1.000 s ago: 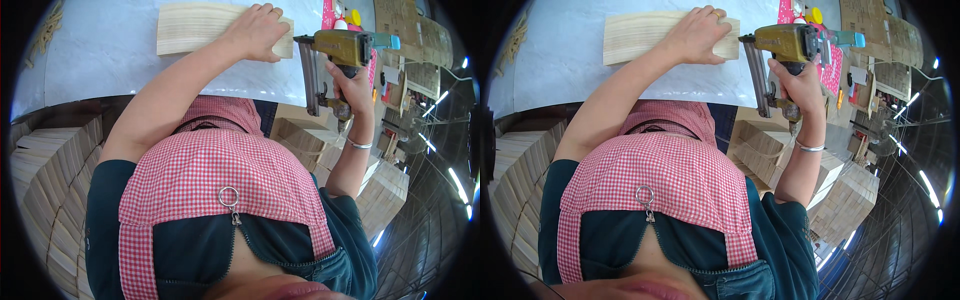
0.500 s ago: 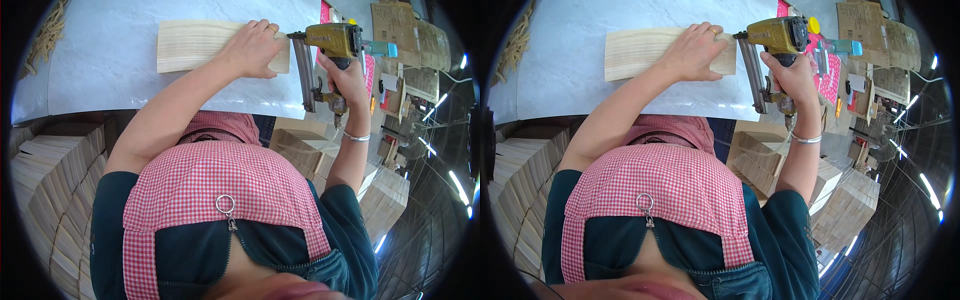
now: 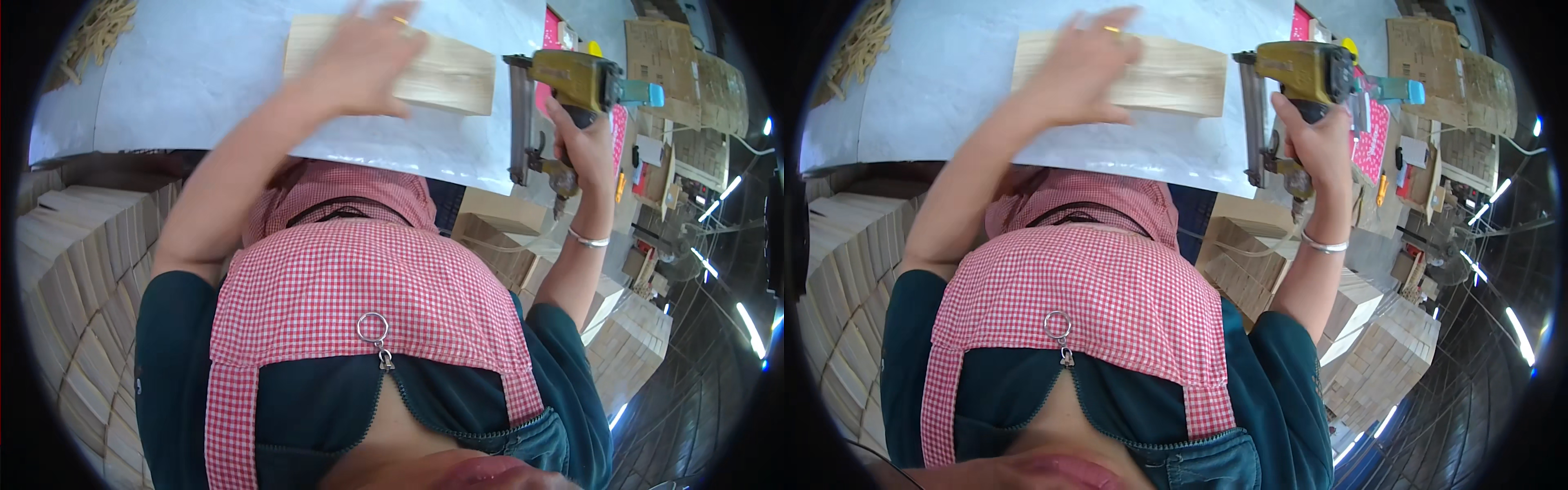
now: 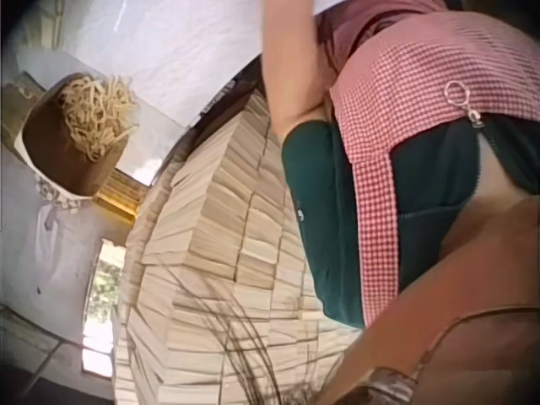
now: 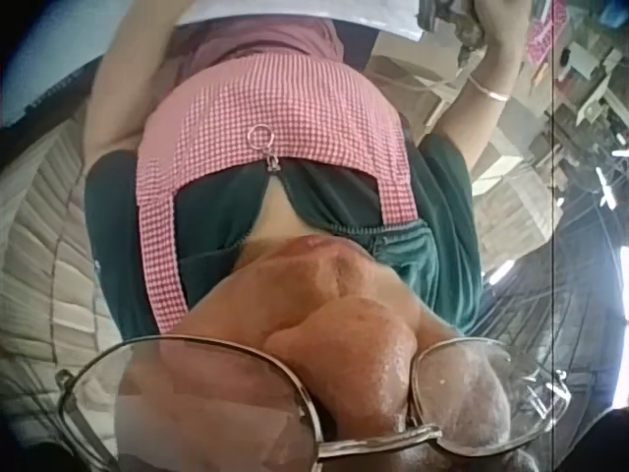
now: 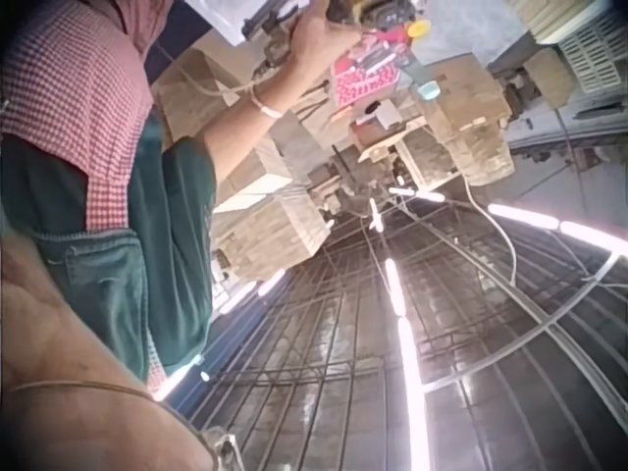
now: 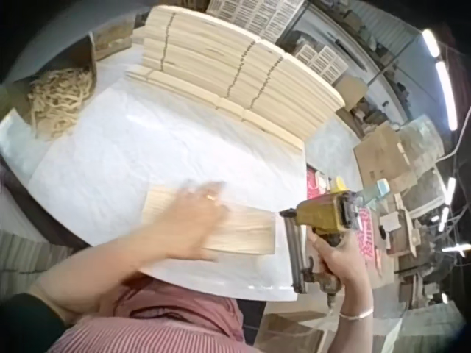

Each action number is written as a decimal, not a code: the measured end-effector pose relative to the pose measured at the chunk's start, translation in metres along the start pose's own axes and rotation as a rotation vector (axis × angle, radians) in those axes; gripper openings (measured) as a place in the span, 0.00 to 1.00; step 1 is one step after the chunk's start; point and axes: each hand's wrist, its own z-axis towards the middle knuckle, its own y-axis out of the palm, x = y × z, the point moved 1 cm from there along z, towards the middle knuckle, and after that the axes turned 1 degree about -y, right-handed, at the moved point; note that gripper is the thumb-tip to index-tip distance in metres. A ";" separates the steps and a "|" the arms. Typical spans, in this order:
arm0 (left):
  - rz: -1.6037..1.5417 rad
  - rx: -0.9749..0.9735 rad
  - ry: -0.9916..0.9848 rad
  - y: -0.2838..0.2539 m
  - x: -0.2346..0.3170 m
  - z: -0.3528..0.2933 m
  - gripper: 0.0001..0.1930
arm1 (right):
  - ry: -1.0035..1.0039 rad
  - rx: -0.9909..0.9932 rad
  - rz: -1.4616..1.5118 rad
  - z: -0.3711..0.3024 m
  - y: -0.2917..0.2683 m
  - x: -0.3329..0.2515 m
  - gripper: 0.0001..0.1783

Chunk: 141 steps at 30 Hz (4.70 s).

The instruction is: Assembling wooden box frames using wooden planks, glue, and a staple gun.

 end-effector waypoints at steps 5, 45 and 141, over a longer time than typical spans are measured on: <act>0.080 -0.052 0.123 -0.047 -0.074 -0.050 0.27 | -0.007 0.046 0.035 -0.045 -0.005 0.008 0.17; -0.644 -0.140 -0.181 0.008 -0.041 -0.055 0.30 | -0.112 -0.095 -0.090 -0.073 0.039 -0.026 0.17; -0.067 0.199 -0.071 0.041 0.019 0.016 0.25 | -0.157 -0.161 -0.215 0.042 0.015 -0.058 0.20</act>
